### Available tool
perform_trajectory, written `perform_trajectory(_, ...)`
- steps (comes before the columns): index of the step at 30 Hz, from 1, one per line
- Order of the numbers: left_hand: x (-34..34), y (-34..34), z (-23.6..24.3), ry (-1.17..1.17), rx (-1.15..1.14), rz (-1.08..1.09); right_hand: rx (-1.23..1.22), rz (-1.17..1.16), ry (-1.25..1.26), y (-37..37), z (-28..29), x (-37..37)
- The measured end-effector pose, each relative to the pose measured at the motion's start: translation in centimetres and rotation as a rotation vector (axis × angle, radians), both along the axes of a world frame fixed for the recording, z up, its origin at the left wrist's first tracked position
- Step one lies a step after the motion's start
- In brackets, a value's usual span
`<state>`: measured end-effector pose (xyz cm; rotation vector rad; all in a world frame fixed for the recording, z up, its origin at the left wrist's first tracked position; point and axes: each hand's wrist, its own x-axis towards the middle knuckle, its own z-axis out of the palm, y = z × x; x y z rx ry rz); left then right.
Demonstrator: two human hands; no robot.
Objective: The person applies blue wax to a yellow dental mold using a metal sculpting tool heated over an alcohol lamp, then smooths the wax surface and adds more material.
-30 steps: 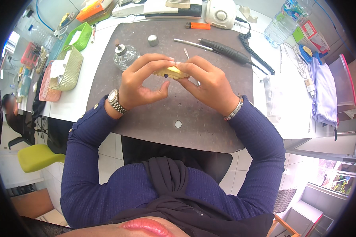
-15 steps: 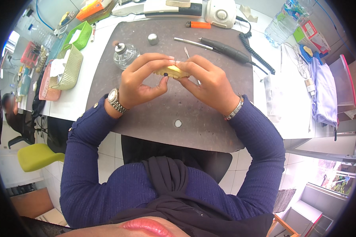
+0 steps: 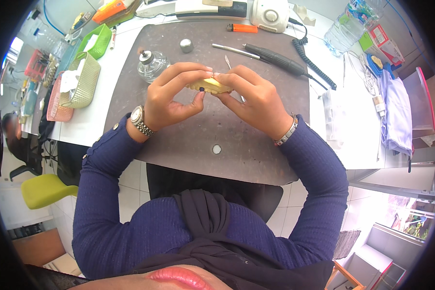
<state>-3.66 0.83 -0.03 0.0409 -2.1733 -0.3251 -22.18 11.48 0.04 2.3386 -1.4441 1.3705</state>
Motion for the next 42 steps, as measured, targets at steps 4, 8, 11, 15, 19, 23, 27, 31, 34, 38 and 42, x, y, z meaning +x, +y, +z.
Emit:
perform_trajectory(4,0.03,-0.07,0.01,-0.009,-0.003,-0.003,0.009,0.001,-0.001,0.08,0.03,-0.03)
perform_trajectory(8,0.16,-0.01,0.18,-0.032,0.02,-0.006,0.016,0.003,-0.01,0.02,-0.07,-0.13)
perform_trajectory(11,0.18,-0.06,0.25,-0.04,0.011,-0.002,0.014,0.009,-0.009,0.0,-0.07,-0.14)
perform_trajectory(15,0.21,-0.12,0.15,-0.04,-0.004,0.008,0.018,0.004,-0.007,0.02,-0.06,-0.09)
perform_trajectory(19,0.15,-0.16,-0.03,-0.028,-0.012,0.01,0.023,0.003,-0.013,0.07,-0.04,-0.04)
perform_trajectory(23,0.17,-0.2,-0.18,-0.026,-0.012,0.01,0.023,0.003,-0.014,0.04,-0.03,-0.03)
perform_trajectory(27,0.26,0.01,0.36,-0.053,0.011,-0.001,0.042,0.0,-0.034,0.06,0.03,-0.01)
perform_trajectory(31,0.27,-0.2,0.23,-0.049,-0.016,0.008,0.05,-0.002,-0.053,-0.01,0.0,0.08)
perform_trajectory(34,0.28,-0.29,0.18,-0.038,-0.027,0.004,0.049,0.001,-0.052,-0.08,-0.1,0.09)
perform_trajectory(38,0.35,-0.37,0.18,-0.042,-0.039,0.004,0.055,0.001,-0.047,-0.1,-0.09,0.1)
perform_trajectory(42,0.41,-0.27,0.71,-0.07,-0.037,-0.001,0.064,0.004,-0.055,-0.09,-0.03,0.06)
